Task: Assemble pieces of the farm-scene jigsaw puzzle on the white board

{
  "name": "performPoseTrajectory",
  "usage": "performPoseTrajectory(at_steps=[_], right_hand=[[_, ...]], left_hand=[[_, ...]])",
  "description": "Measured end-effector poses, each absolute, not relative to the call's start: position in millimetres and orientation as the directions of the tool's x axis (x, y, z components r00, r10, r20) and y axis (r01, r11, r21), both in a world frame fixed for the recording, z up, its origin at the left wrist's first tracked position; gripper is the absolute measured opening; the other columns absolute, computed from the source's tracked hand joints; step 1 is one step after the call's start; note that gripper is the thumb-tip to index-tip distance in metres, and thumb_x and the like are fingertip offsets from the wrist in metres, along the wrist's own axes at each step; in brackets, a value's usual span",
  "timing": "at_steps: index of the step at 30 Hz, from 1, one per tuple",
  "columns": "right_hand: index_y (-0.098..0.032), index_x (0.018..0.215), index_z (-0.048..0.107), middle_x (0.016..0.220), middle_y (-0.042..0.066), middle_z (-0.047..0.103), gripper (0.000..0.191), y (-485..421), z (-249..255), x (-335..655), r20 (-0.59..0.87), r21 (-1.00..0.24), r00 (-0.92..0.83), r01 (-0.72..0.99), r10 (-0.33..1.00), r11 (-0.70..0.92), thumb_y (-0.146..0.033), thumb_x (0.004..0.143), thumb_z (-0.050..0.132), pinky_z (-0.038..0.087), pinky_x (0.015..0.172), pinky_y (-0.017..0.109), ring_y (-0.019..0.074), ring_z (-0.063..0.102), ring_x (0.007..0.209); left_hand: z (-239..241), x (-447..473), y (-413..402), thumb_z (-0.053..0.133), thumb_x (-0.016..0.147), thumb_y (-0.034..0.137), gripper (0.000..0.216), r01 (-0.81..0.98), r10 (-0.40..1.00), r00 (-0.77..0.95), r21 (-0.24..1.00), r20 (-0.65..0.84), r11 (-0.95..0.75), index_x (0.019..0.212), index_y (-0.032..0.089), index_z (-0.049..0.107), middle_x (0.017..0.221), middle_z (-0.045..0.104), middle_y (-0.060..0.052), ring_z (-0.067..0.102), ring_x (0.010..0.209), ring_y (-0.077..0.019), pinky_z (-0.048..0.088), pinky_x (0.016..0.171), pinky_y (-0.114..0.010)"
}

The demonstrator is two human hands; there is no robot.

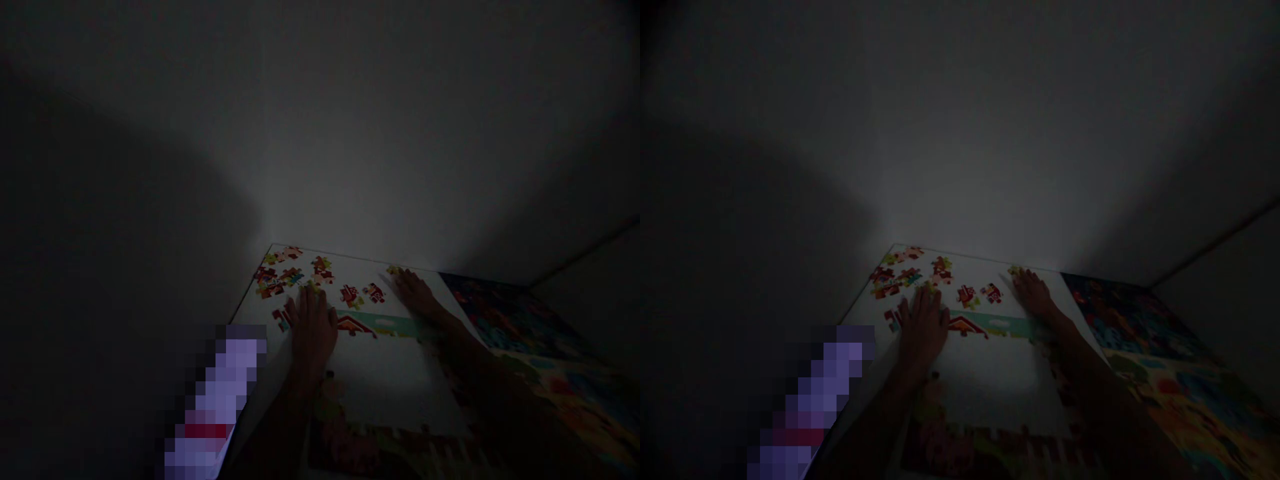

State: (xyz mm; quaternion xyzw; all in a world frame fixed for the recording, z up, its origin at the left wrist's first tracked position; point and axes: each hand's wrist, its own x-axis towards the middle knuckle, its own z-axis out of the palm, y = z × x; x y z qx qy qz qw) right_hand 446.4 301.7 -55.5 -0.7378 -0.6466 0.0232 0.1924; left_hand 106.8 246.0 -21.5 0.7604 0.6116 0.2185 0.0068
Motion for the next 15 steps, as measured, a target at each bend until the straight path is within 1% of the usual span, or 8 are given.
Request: performPoseTrajectory(at_steps=[2, 4, 6, 8, 9, 11, 14, 15], right_hand=[[-0.016, 0.145, 0.045, 0.152, 0.017, 0.040, 0.064, 296, -50, 455, 0.234, -0.387, 0.191, 0.918, 0.953, -0.089, -0.054, 0.095, 0.032, 0.033, 0.115, 0.052, 0.0320, 0.035, 0.143], [-0.016, 0.143, 0.048, 0.153, 0.016, 0.040, 0.064, 286, -45, 462, 0.216, -0.396, 0.174, 0.915, 0.961, -0.077, -0.055, 0.092, 0.038, 0.033, 0.115, 0.051, 0.0320, 0.036, 0.142], [-0.018, 0.140, 0.052, 0.151, 0.014, 0.043, 0.062, 272, -42, 466, 0.186, -0.395, 0.092, 0.919, 0.978, -0.011, -0.054, 0.089, 0.045, 0.032, 0.116, 0.050, 0.0316, 0.038, 0.141], [-0.021, 0.138, 0.053, 0.150, 0.011, 0.046, 0.058, 257, -40, 469, 0.193, -0.403, 0.011, 0.913, 0.981, 0.069, -0.052, 0.089, 0.046, 0.033, 0.116, 0.047, 0.0289, 0.040, 0.140], [-0.021, 0.137, 0.054, 0.148, 0.011, 0.048, 0.057, 250, -39, 469, 0.209, -0.403, -0.002, 0.911, 0.978, 0.088, -0.051, 0.090, 0.045, 0.035, 0.115, 0.045, 0.0278, 0.043, 0.138], [-0.020, 0.134, 0.058, 0.141, 0.013, 0.055, 0.054, 240, -37, 470, 0.231, -0.384, 0.048, 0.922, 0.972, 0.046, -0.051, 0.091, 0.046, 0.040, 0.110, 0.043, 0.0283, 0.052, 0.130], [-0.013, 0.128, 0.062, 0.123, 0.020, 0.066, 0.058, 233, -34, 471, 0.247, -0.325, 0.195, 0.939, 0.949, -0.109, -0.053, 0.086, 0.053, 0.046, 0.101, 0.044, 0.0320, 0.062, 0.113], [-0.012, 0.126, 0.064, 0.119, 0.021, 0.067, 0.059, 232, -33, 472, 0.245, -0.326, 0.238, 0.933, 0.940, -0.151, -0.054, 0.085, 0.055, 0.048, 0.097, 0.044, 0.0325, 0.064, 0.108]], left_hand=[[-22, 107, 247, 0.042, 0.097, 0.033, 0.047, 0.931, 0.934, 0.159, 0.266, 0.320, -0.250, 0.138, 0.013, 0.053, 0.150, 0.042, -0.018, 0.035, 0.143, -0.0304, 0.020, 0.118, -0.059], [-23, 106, 249, 0.041, 0.097, 0.034, 0.047, 0.934, 0.935, 0.166, 0.254, 0.312, -0.251, 0.138, 0.014, 0.053, 0.151, 0.042, -0.018, 0.034, 0.143, -0.0309, 0.019, 0.117, -0.060], [-23, 106, 250, 0.041, 0.097, 0.035, 0.048, 0.936, 0.933, 0.182, 0.236, 0.310, -0.261, 0.138, 0.014, 0.053, 0.151, 0.041, -0.018, 0.034, 0.143, -0.0320, 0.019, 0.117, -0.061], [-24, 106, 250, 0.041, 0.097, 0.036, 0.049, 0.938, 0.929, 0.192, 0.218, 0.317, -0.268, 0.138, 0.013, 0.053, 0.151, 0.041, -0.019, 0.034, 0.143, -0.0329, 0.019, 0.117, -0.061], [-24, 106, 250, 0.040, 0.097, 0.035, 0.049, 0.940, 0.927, 0.194, 0.208, 0.322, -0.269, 0.138, 0.013, 0.053, 0.151, 0.041, -0.019, 0.034, 0.143, -0.0330, 0.019, 0.116, -0.061], [-24, 106, 250, 0.039, 0.097, 0.034, 0.049, 0.945, 0.924, 0.193, 0.189, 0.331, -0.266, 0.138, 0.012, 0.052, 0.150, 0.042, -0.020, 0.035, 0.142, -0.0327, 0.019, 0.116, -0.061], [-22, 107, 250, 0.038, 0.097, 0.033, 0.048, 0.950, 0.923, 0.199, 0.165, 0.329, -0.264, 0.138, 0.013, 0.053, 0.150, 0.042, -0.019, 0.035, 0.142, -0.0316, 0.019, 0.117, -0.061], [-22, 108, 250, 0.039, 0.097, 0.034, 0.048, 0.952, 0.926, 0.199, 0.161, 0.320, -0.260, 0.138, 0.014, 0.053, 0.151, 0.042, -0.018, 0.035, 0.142, -0.0314, 0.019, 0.116, -0.061]])
